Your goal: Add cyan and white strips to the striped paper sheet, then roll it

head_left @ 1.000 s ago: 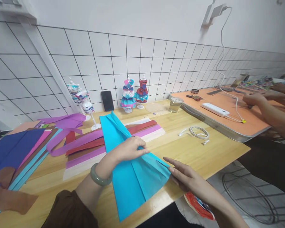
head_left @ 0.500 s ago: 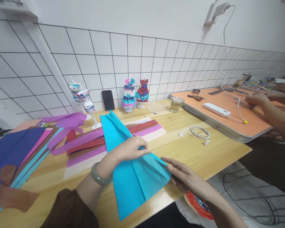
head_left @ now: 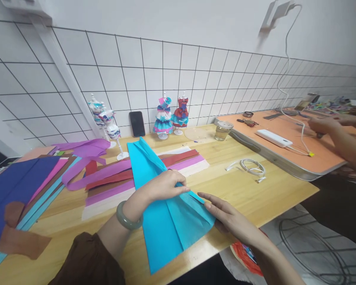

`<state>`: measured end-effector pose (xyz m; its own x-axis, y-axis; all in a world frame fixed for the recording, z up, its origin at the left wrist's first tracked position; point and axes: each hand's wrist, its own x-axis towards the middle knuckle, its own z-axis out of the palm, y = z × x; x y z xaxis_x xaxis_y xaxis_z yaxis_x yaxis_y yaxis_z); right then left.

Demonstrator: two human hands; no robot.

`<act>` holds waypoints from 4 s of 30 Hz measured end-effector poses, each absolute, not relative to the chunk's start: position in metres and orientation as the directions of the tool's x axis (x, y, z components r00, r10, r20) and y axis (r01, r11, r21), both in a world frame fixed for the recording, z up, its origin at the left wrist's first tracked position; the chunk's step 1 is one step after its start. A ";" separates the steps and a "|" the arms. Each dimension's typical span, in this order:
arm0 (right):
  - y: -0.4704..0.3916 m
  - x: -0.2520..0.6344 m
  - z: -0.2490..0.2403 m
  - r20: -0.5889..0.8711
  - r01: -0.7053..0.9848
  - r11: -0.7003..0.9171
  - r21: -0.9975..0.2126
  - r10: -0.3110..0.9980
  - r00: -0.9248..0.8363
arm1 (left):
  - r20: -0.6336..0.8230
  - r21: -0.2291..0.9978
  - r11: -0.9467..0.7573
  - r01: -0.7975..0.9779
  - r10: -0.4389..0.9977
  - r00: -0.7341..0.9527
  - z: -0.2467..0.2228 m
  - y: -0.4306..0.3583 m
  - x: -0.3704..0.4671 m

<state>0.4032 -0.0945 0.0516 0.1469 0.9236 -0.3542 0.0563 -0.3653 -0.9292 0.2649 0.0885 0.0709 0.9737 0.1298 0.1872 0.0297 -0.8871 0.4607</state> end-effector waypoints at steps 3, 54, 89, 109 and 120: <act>-0.092 0.403 0.052 -0.357 0.075 -0.372 -0.925 0.921 0.158 | 0.181 0.460 -0.887 0.034 0.131 0.975 0.071 0.089 0.265; -0.089 0.401 0.049 -0.276 0.123 -0.304 -0.945 0.940 0.202 | 0.215 0.442 -0.896 0.044 0.153 0.965 0.070 0.095 0.261; -0.088 0.399 0.048 -0.348 0.017 -0.361 -0.932 0.908 0.235 | 0.138 0.543 -0.838 0.056 0.155 0.978 0.066 0.106 0.259; -0.070 0.396 0.044 -0.329 -0.010 -0.332 -0.943 0.930 0.162 | 0.112 0.522 -0.850 0.075 0.156 0.981 0.064 0.106 0.258; -0.071 0.396 0.041 -0.297 -0.009 -0.300 -0.954 0.939 0.175 | 0.130 0.507 -0.859 0.079 0.167 0.977 0.064 0.106 0.259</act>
<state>0.3958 -0.0708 0.0405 0.1746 0.9388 -0.2969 -0.0087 -0.3000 -0.9539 0.2586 0.1056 0.0641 0.9773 0.1673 0.1303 0.0795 -0.8586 0.5065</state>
